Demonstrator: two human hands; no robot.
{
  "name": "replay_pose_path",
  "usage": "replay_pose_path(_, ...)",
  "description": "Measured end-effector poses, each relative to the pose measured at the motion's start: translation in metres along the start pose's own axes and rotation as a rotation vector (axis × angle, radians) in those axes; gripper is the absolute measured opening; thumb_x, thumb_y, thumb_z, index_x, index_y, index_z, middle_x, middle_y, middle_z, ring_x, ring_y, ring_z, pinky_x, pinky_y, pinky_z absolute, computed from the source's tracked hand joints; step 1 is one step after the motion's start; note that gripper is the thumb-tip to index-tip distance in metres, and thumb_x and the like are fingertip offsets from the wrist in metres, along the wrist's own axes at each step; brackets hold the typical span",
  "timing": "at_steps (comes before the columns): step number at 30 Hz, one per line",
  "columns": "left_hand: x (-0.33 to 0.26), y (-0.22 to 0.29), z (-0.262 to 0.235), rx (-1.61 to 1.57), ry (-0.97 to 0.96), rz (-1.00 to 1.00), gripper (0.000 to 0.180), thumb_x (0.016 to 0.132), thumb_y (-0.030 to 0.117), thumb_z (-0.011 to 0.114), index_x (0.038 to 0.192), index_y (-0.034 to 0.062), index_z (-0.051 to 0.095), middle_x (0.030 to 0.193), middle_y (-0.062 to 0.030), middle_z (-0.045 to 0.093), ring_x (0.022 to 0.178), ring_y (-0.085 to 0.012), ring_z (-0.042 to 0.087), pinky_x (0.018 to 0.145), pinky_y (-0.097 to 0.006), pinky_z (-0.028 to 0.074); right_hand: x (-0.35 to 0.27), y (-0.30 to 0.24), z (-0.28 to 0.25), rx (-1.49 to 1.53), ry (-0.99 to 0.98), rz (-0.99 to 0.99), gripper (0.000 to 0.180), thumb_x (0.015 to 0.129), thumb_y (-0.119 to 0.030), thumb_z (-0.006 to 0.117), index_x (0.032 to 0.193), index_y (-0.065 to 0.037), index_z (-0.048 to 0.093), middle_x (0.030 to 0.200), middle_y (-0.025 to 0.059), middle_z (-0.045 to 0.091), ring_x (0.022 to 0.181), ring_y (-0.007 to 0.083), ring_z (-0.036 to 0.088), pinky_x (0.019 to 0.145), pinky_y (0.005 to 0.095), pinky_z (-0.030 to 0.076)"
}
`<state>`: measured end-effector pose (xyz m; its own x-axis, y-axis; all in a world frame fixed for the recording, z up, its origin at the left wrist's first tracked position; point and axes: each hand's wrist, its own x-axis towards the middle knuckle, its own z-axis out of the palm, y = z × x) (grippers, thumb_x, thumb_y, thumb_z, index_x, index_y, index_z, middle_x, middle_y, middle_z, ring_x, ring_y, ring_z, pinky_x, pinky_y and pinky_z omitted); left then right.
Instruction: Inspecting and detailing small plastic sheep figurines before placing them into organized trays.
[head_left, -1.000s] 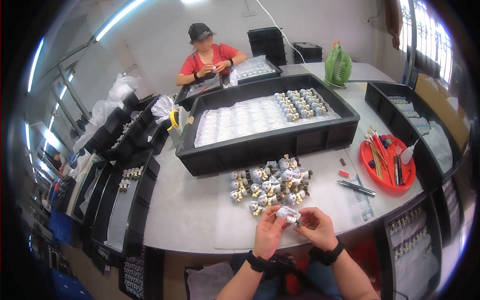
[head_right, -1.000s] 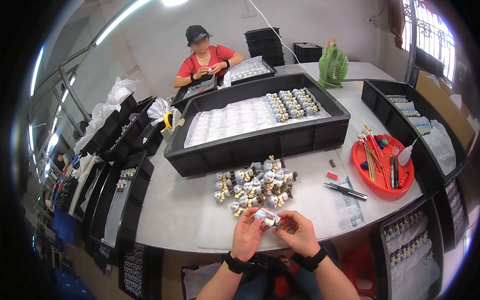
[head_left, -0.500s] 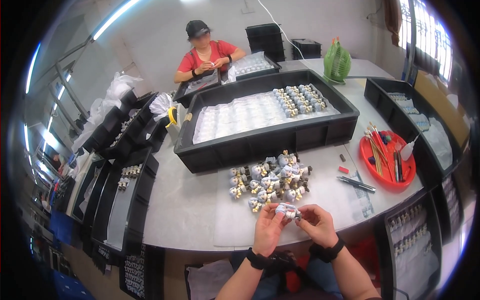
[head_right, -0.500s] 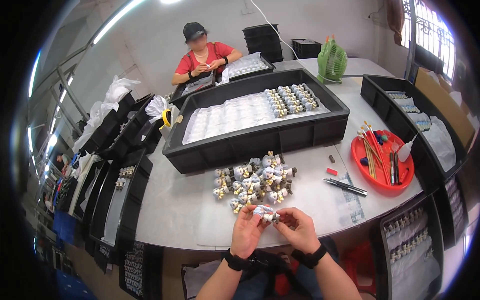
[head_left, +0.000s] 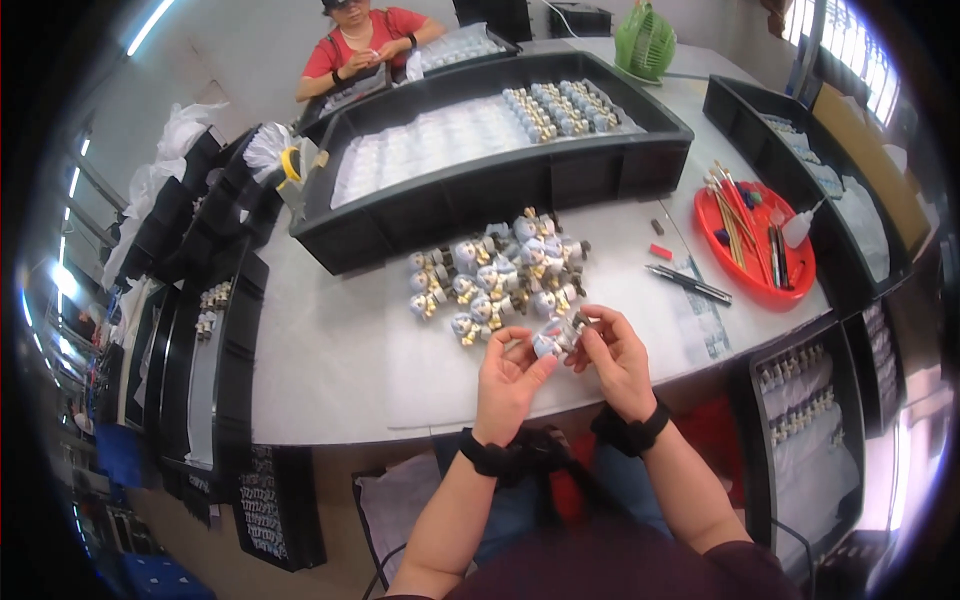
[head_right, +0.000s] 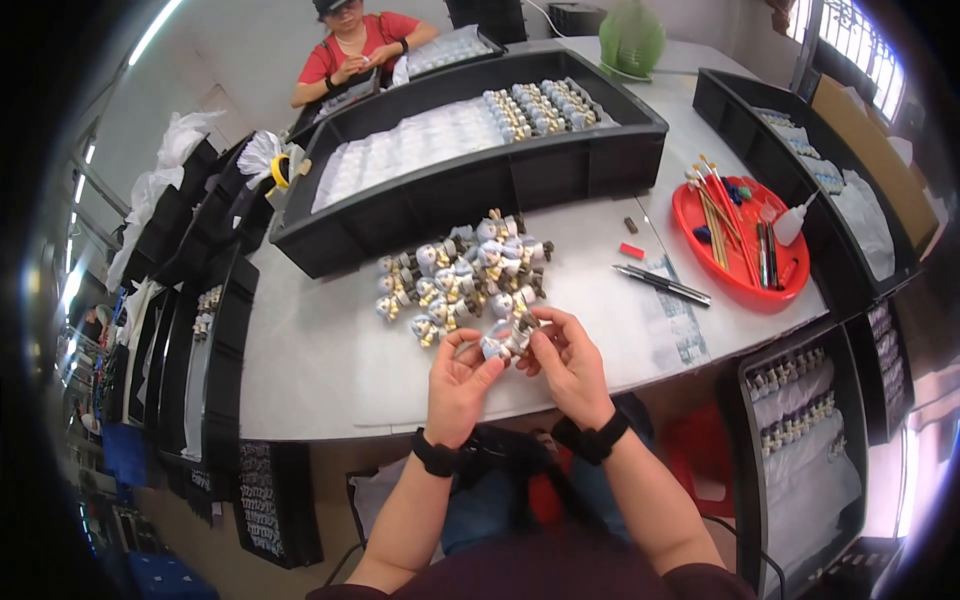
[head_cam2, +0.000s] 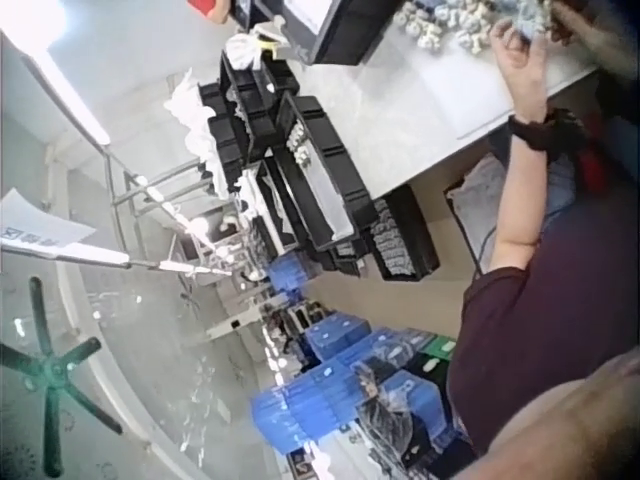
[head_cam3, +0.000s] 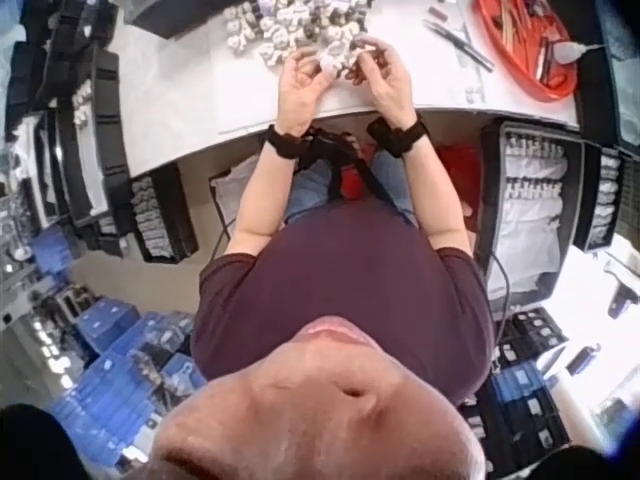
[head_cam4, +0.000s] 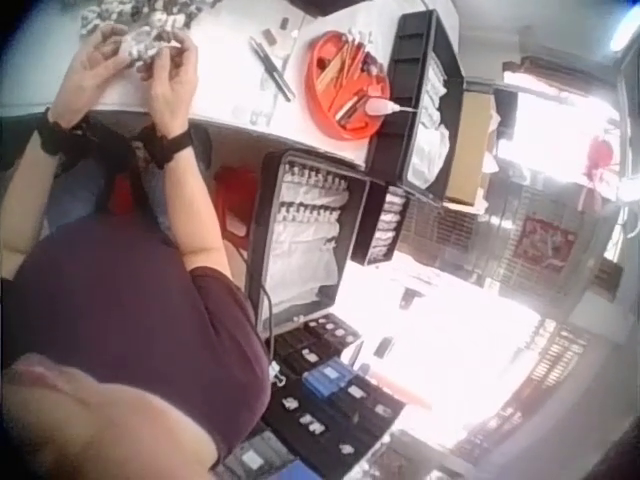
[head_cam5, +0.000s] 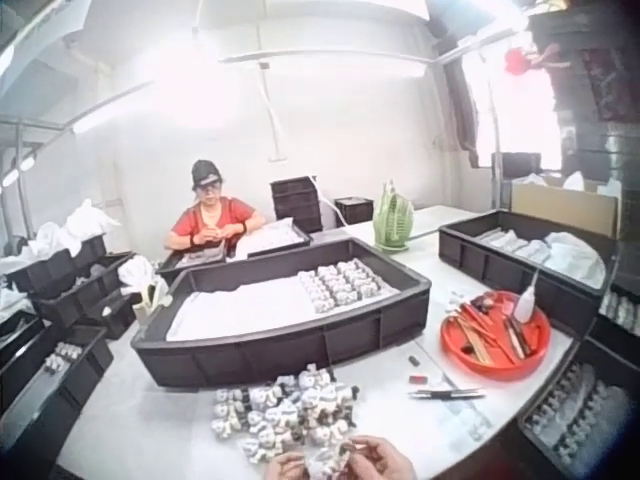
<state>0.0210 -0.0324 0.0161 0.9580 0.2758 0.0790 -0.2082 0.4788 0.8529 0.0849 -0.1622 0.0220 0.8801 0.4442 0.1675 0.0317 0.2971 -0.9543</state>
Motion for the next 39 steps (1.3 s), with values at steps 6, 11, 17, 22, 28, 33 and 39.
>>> replay_pose_path(6,0.002,0.006,-0.002,-0.064,-0.057,-0.054,0.035,0.087,0.003,0.045,0.120,0.0010,0.032,0.109,-0.0160,0.053,0.099,-0.0245,0.055,0.085,-0.034,0.045,0.000,-0.001,-0.001,0.016,-0.036,-0.005,0.029,0.089,-0.008,0.044,0.117,0.000,0.039,0.080,0.0065,0.054,0.071,0.0111,0.054,0.061,0.0222,0.045)
replay_pose_path(11,0.001,0.002,-0.001,-0.052,-0.007,-0.022,0.037,0.084,-0.001,0.048,0.119,0.0001,0.035,0.107,-0.0146,0.054,0.097,-0.0226,0.055,0.086,-0.033,0.045,-0.001,0.002,-0.001,-0.001,-0.067,-0.003,0.032,0.085,-0.007,0.053,0.114,0.001,0.043,0.082,0.0053,0.054,0.075,0.0104,0.054,0.064,0.0218,0.045)
replay_pose_path(17,-0.006,-0.010,-0.007,0.201,-0.057,0.031,0.037,0.076,-0.009,0.056,0.111,-0.0046,0.045,0.105,-0.0113,0.053,0.096,-0.0178,0.053,0.083,-0.029,0.045,-0.001,0.013,-0.005,-0.205,-0.046,-0.091,0.028,0.075,-0.013,0.066,0.096,0.003,0.055,0.085,0.0077,0.057,0.074,0.0120,0.057,0.064,0.0244,0.048)
replay_pose_path(22,0.000,-0.008,0.007,0.394,0.010,0.113,0.035,0.076,-0.007,0.055,0.109,-0.0028,0.047,0.107,-0.0119,0.052,0.094,-0.0186,0.053,0.081,-0.028,0.044,-0.006,-0.014,-0.021,-0.225,-0.062,-0.087,0.027,0.076,-0.015,0.065,0.094,0.001,0.052,0.084,0.0070,0.052,0.074,0.0131,0.052,0.066,0.0261,0.045)
replay_pose_path(28,-0.010,0.005,0.013,0.682,-0.057,0.124,0.028,0.086,0.006,0.047,0.112,-0.0041,0.047,0.101,-0.0161,0.054,0.090,-0.0234,0.053,0.080,-0.033,0.043,-0.071,-0.063,-0.175,-0.545,0.509,-0.477,0.026,0.073,-0.005,0.062,0.096,0.000,0.052,0.093,0.0091,0.051,0.078,0.0168,0.053,0.069,0.0269,0.044)
replay_pose_path(33,-0.006,0.004,0.024,0.854,-0.014,0.126,0.027,0.086,0.007,0.047,0.111,-0.0045,0.049,0.098,-0.0157,0.056,0.086,-0.0218,0.054,0.078,-0.031,0.044,-0.178,-0.071,-0.354,-1.088,1.062,-0.276,0.022,0.075,-0.006,0.056,0.095,0.001,0.057,0.097,0.0146,0.050,0.076,0.0217,0.057,0.065,0.0265,0.049)
replay_pose_path(39,-0.005,0.001,0.034,0.970,0.013,0.159,0.025,0.085,0.006,0.047,0.108,-0.0040,0.053,0.091,-0.0141,0.058,0.081,-0.0213,0.055,0.075,-0.030,0.045,-0.301,-0.032,-0.487,-1.403,1.394,0.452,0.020,0.069,-0.006,0.056,0.088,-0.005,0.062,0.099,0.0147,0.054,0.090,0.0322,0.055,0.078,0.0374,0.045)
